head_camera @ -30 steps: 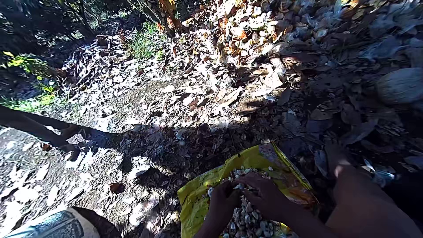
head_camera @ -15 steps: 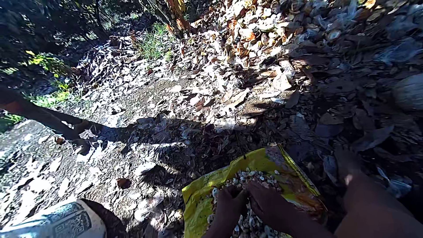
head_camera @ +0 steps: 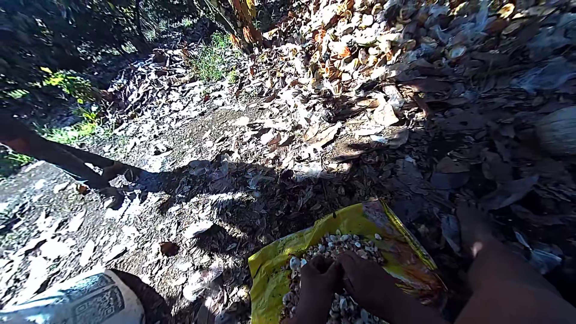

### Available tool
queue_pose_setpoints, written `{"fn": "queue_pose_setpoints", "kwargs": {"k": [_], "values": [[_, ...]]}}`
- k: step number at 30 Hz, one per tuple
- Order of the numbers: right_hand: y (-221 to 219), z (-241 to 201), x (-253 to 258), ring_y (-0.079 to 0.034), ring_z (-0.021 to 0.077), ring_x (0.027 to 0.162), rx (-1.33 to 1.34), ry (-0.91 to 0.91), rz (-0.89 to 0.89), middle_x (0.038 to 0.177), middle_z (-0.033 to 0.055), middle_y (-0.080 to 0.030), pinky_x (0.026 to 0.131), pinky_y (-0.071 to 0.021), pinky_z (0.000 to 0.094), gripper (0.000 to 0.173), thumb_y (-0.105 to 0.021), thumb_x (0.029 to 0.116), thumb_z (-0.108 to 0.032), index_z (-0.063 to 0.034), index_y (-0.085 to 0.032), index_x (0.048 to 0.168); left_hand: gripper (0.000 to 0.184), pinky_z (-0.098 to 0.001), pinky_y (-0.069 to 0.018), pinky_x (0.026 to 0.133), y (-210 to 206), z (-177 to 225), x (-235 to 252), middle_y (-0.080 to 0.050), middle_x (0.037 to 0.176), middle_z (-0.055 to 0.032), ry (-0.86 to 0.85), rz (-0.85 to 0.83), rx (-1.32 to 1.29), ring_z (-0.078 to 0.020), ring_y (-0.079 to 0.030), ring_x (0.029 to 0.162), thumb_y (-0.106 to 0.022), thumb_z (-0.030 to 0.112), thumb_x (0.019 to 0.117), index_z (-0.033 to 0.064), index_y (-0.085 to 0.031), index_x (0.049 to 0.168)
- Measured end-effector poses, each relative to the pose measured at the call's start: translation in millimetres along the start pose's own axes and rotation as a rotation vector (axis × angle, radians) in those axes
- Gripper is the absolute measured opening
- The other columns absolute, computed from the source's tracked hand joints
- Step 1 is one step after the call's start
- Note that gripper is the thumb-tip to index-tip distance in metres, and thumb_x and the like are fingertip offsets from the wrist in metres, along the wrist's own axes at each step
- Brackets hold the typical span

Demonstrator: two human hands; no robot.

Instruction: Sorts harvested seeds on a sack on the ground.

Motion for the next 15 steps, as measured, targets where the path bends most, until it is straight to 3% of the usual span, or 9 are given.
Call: {"fn": "queue_pose_setpoints", "kwargs": {"k": [5, 10, 15], "values": [[-3.1, 6.0, -0.9, -0.072, 0.0235, 0.067, 0.038, 0.002, 0.109, 0.095, 0.0107, -0.071, 0.053, -0.0595, 0.0412, 0.019, -0.060, 0.0891, -0.016, -0.0060, -0.071, 0.101, 0.011, -0.0354, -0.0592, 0.054, -4.3, -3.9, -5.8, -0.067, 0.069, -0.0128, 0.038, -0.014, -0.037, -0.0195, -0.065, 0.054, -0.069, 0.003, 0.0952, -0.0045, -0.063, 0.090], [-2.5, 11.6, -1.5, -0.073, 0.0257, 0.100, 0.354, -0.196, -0.003, 0.115, 0.0134, -0.073, 0.086, -0.0600, 0.0457, 0.038, -0.043, 0.1016, -0.019, -0.0025, -0.069, 0.125, 0.011, -0.0340, -0.0575, 0.056, 5.3, -4.9, 5.8, -0.065, 0.074, -0.0115, 0.016, -0.078, -0.072, -0.0182, -0.063, 0.057, -0.063, 0.008, 0.0996, -0.0031, -0.063, 0.097], [-1.1, 22.3, 1.0, -0.071, 0.0238, 0.106, 0.370, -0.294, -0.019, 0.119, 0.0110, -0.072, 0.092, -0.0578, 0.0455, 0.041, -0.041, 0.1035, -0.023, -0.0078, -0.068, 0.131, 0.012, -0.0348, -0.0585, 0.057, 19.4, 3.6, 13.2, -0.066, 0.078, -0.0118, -0.055, -0.010, -0.075, -0.0187, -0.063, 0.059, -0.057, 0.008, 0.1027, -0.0025, -0.063, 0.105]]}}
Point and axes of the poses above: each hand's wrist, its own x-axis towards the middle knuckle, its own y-axis out of the back of the hand, z = x × y, the point moved 3 cm from there along x, towards the middle knuckle
